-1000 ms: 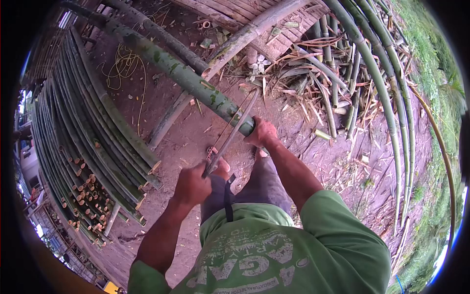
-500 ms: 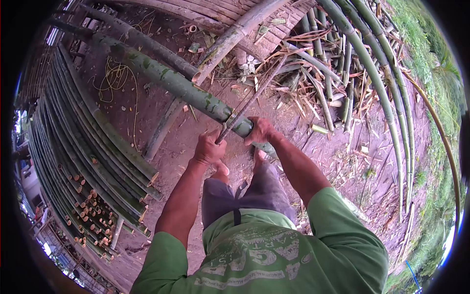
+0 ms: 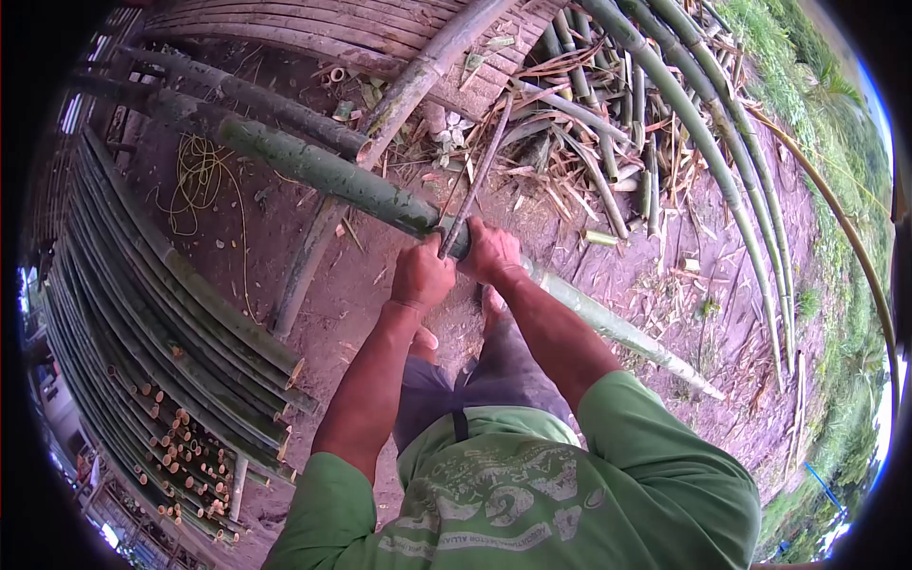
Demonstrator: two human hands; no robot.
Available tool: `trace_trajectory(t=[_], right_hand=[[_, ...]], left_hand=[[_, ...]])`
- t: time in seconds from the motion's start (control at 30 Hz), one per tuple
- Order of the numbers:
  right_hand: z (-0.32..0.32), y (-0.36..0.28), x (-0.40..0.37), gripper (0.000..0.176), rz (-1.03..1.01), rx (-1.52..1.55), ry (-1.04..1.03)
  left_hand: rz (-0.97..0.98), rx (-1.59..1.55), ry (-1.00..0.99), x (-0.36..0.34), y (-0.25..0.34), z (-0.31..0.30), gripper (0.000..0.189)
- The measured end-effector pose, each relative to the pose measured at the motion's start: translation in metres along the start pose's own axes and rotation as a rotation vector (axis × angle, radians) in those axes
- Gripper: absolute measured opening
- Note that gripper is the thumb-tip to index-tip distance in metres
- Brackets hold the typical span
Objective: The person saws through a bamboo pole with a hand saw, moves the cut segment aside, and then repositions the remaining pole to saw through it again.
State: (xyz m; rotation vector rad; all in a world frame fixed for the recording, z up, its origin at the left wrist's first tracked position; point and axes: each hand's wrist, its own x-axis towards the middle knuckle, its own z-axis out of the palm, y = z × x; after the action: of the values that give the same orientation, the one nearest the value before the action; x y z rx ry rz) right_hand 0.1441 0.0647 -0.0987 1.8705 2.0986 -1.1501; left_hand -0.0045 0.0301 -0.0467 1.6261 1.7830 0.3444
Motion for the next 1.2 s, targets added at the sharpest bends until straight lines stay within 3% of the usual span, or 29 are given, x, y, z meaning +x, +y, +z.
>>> trace_trajectory(t=[0.1,0.27,0.37,0.5,0.77,0.9,0.93,1.03,1.13,1.2], right_hand=[[-0.003,-0.008,-0.006,0.042,0.054,-0.014,-0.01],[-0.008,-0.009,-0.008,0.043,0.057,-0.006,-0.031],[-0.002,-0.005,-0.007,0.043,0.028,-0.016,0.006],[-0.008,-0.004,-0.003,0.046,0.041,-0.004,-0.054],[-0.003,-0.004,0.003,0.055,0.071,0.001,-0.097],[-0.007,-0.004,0.008,0.049,0.083,-0.029,-0.09],[-0.013,-0.006,0.003,0.055,0.062,-0.035,-0.046],[-0.023,-0.008,0.01,0.072,0.081,-0.062,-0.168],[-0.02,0.0,0.018,0.07,0.039,-0.048,-0.167],[-0.017,0.001,0.019,0.067,0.032,-0.046,-0.151]], left_hand=[[-0.056,-0.008,0.03,-0.047,0.013,-0.029,0.007],[-0.175,0.037,-0.063,-0.18,0.028,-0.114,0.008],[-0.193,0.066,-0.03,-0.207,0.036,-0.125,0.009],[-0.183,0.038,0.022,-0.206,0.043,-0.122,0.011],[-0.236,0.08,-0.112,-0.194,0.051,-0.128,0.016],[-0.146,0.028,-0.049,-0.108,0.022,-0.059,0.014],[-0.097,0.038,0.003,-0.076,0.02,-0.044,0.015],[-0.01,-0.077,0.071,-0.076,-0.007,-0.038,0.016],[-0.095,-0.286,0.039,-0.078,-0.063,-0.019,0.017],[-0.032,-0.178,0.06,-0.076,-0.06,-0.019,0.018]])
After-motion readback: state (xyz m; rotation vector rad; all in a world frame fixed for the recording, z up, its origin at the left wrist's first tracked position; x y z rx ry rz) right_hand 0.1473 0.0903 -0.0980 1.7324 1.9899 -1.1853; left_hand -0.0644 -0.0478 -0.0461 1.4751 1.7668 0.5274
